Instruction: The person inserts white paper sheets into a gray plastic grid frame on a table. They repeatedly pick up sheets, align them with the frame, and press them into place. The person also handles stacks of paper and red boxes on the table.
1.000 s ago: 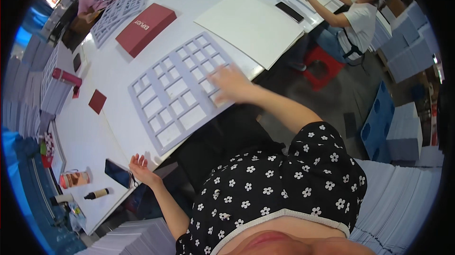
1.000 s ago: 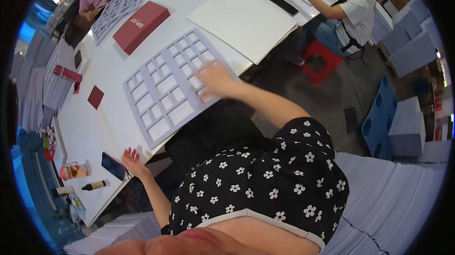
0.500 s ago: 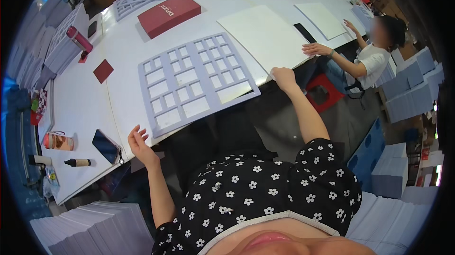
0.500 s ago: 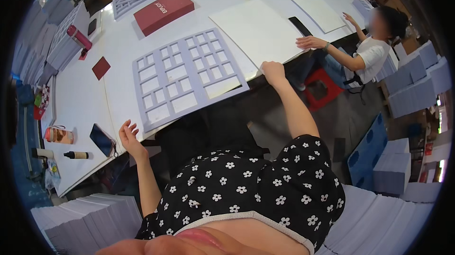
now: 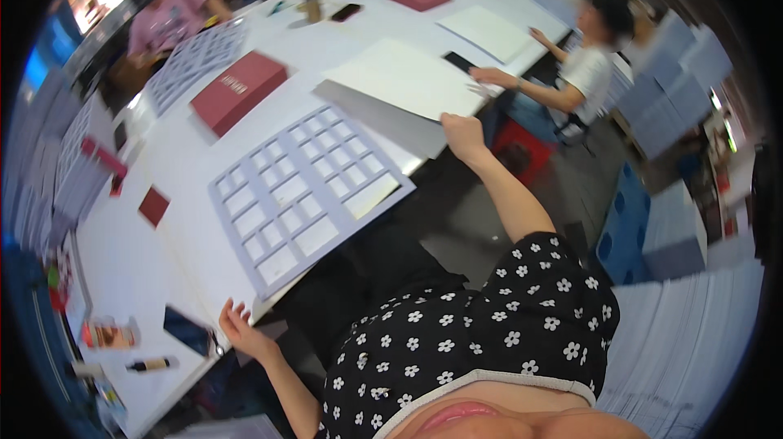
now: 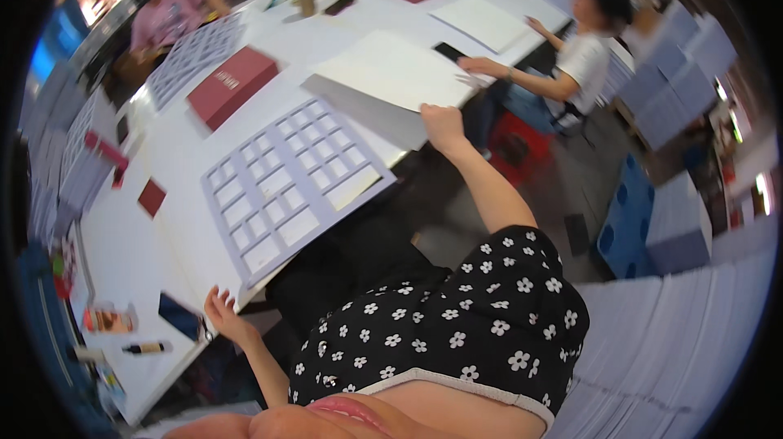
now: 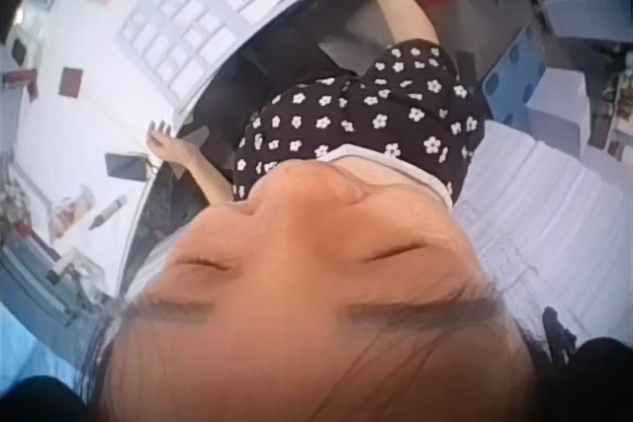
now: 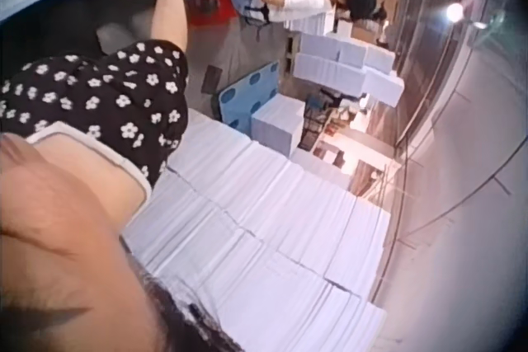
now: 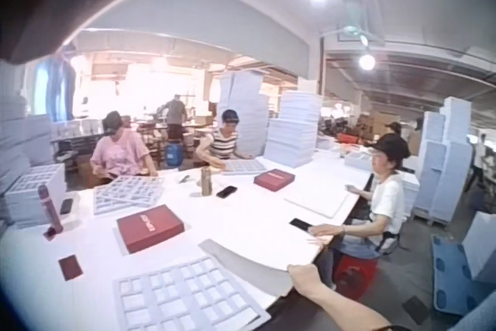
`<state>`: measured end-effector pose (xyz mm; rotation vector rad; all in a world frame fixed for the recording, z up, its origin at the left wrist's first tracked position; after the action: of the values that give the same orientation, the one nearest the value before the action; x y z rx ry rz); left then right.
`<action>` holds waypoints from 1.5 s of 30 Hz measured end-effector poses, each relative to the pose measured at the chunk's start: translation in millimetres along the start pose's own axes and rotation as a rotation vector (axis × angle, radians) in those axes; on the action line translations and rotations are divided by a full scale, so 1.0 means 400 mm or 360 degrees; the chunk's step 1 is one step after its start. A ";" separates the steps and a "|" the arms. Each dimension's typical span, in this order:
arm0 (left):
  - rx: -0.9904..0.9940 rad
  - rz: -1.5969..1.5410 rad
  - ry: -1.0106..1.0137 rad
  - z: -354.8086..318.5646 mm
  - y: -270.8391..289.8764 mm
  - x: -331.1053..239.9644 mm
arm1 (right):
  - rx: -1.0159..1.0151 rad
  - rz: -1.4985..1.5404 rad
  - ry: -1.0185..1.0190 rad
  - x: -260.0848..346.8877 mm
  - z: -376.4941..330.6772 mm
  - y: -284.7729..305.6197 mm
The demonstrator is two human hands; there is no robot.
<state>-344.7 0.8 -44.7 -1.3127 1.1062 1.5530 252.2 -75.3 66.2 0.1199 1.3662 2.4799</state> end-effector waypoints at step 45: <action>0.0057 0.0055 -0.0040 0.048 0.043 -0.086 | -0.0842 0.3559 -0.2387 -0.222 -0.269 -0.126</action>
<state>-361.7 12.9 -7.0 -1.2528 1.1414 1.5640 324.3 -164.4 -27.8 -2.0850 0.4684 -0.9137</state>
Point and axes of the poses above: each hand's wrist, its own z-axis towards the middle knuckle, its own y-axis out of the back of the hand, x = y × z, the point moved 5 cm from there along z, towards the middle knuckle, and after that the axes turned 10 degrees about z, right-handed, at the moved point
